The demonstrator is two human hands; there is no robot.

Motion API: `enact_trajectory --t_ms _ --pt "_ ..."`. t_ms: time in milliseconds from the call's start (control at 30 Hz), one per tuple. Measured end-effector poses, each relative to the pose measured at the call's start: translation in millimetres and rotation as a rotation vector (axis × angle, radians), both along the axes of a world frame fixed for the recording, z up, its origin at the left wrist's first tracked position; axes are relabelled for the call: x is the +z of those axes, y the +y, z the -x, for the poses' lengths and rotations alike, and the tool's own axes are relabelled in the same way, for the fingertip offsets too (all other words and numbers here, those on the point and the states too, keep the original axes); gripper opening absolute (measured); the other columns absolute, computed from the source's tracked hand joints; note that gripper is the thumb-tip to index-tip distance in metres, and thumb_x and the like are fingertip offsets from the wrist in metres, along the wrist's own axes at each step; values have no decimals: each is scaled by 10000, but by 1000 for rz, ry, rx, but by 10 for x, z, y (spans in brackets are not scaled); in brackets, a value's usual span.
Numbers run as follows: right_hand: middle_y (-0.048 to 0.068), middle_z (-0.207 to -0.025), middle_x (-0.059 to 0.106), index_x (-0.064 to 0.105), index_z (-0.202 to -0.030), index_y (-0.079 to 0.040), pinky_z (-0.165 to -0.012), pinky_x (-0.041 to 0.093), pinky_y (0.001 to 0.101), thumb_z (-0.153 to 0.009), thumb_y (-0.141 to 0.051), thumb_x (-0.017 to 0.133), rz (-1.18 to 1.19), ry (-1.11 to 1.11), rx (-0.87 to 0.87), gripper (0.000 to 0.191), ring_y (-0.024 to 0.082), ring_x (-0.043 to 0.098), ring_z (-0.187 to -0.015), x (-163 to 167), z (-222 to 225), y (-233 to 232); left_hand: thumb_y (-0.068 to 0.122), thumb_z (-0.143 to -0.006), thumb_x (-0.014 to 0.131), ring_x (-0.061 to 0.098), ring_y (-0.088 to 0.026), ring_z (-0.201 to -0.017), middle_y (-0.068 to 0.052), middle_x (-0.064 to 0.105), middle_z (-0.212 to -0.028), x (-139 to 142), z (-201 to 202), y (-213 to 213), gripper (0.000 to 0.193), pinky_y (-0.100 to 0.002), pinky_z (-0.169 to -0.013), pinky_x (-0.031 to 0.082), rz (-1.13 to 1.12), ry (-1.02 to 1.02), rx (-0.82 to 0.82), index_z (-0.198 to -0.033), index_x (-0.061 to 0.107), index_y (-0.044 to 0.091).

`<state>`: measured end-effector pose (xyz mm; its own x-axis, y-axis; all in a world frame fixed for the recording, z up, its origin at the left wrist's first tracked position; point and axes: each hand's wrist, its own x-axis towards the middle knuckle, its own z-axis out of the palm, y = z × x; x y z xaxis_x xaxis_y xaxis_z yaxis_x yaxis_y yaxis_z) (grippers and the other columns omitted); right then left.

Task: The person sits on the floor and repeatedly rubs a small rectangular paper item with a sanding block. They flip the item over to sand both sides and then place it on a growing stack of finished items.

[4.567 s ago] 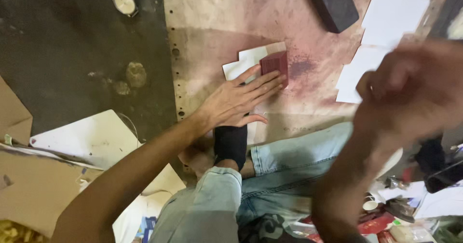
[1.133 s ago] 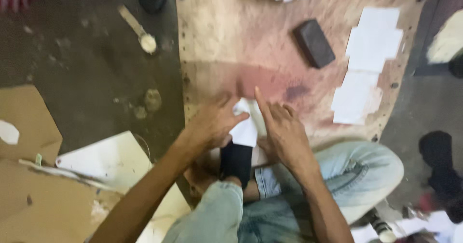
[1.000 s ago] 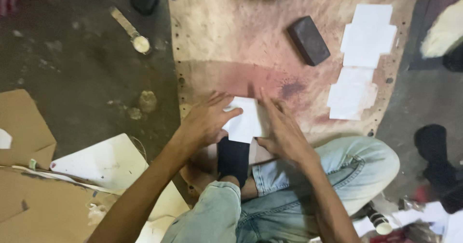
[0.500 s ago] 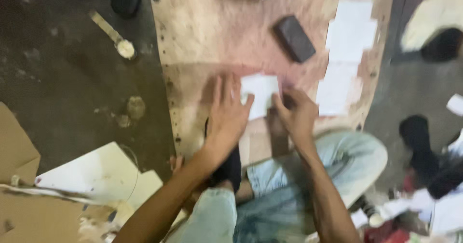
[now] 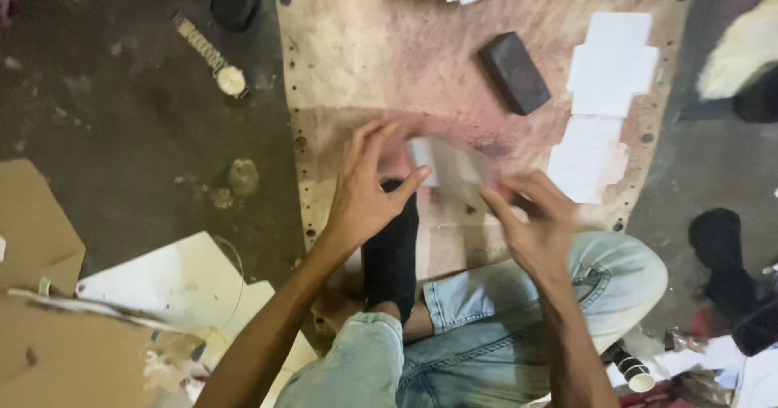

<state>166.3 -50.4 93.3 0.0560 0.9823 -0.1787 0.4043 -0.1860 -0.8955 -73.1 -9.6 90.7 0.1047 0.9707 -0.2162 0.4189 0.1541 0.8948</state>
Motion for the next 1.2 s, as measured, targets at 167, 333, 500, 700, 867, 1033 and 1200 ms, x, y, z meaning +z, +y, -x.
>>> enact_trajectory --t_ms 167,333,500,700,867,1033,1200 --pt "70 -966 726 724 -1088 12 -761 565 256 -866 -24 790 343 548 -373 234 127 680 -839 -108 77 -371 152 -869 725 613 -268 -1302 -150 497 -1527 137 297 -138 563 -398 -1018 587 302 -490 -41 -1396 528 165" --pt "243 -1132 640 601 -1304 26 -843 522 411 -788 -161 881 396 -100 59 616 330 606 -998 -8 326 -193 205 -680 897 416 -522 -1354 -259 371 -1550 234 466 -272 613 -570 -1019 395 171 391 -526 -1257 693 230" --pt "262 -1503 458 230 -1600 -185 -1042 351 538 -491 -289 901 -144 -656 745 1300 460 417 -1360 85 422 -70 146 -641 816 464 -414 -1371 -201 512 -1429 221 229 -383 548 -567 -1199 308 -39 724 -627 -1175 690 140" --pt "260 -1349 541 243 -1584 -106 -1118 346 516 -613 -143 896 -104 -604 818 1171 430 489 -1274 53 454 17 70 -710 775 543 -381 -1306 -208 557 -1397 144 342 -299 572 -494 -1058 431 -197 591 -637 -1268 691 165" --pt "222 -1318 595 185 -1615 -65 -1077 423 472 -575 -129 881 0 -453 702 1253 405 563 -1233 12 418 67 156 -610 854 556 -359 -1243 -180 549 -1382 47 499 -145 592 -480 -948 508 -139 387 -705 -1181 698 176" --pt "261 -1268 618 390 -1488 49 -935 448 469 -658 -222 860 178 19 288 991 400 573 -1104 -95 261 -29 149 -671 848 600 -309 -1203 -104 559 -1434 47 535 -111 549 -448 -928 533 -17 327 -629 -1199 710 216" --pt "76 -942 797 818 -1026 -10 -778 564 326 -913 -181 756 508 206 -98 214 161 706 -841 -325 153 -55 227 -685 836 548 -369 -1209 -150 525 -1330 99 314 -34 561 -490 -936 470 13 455 -707 -1216 661 187"
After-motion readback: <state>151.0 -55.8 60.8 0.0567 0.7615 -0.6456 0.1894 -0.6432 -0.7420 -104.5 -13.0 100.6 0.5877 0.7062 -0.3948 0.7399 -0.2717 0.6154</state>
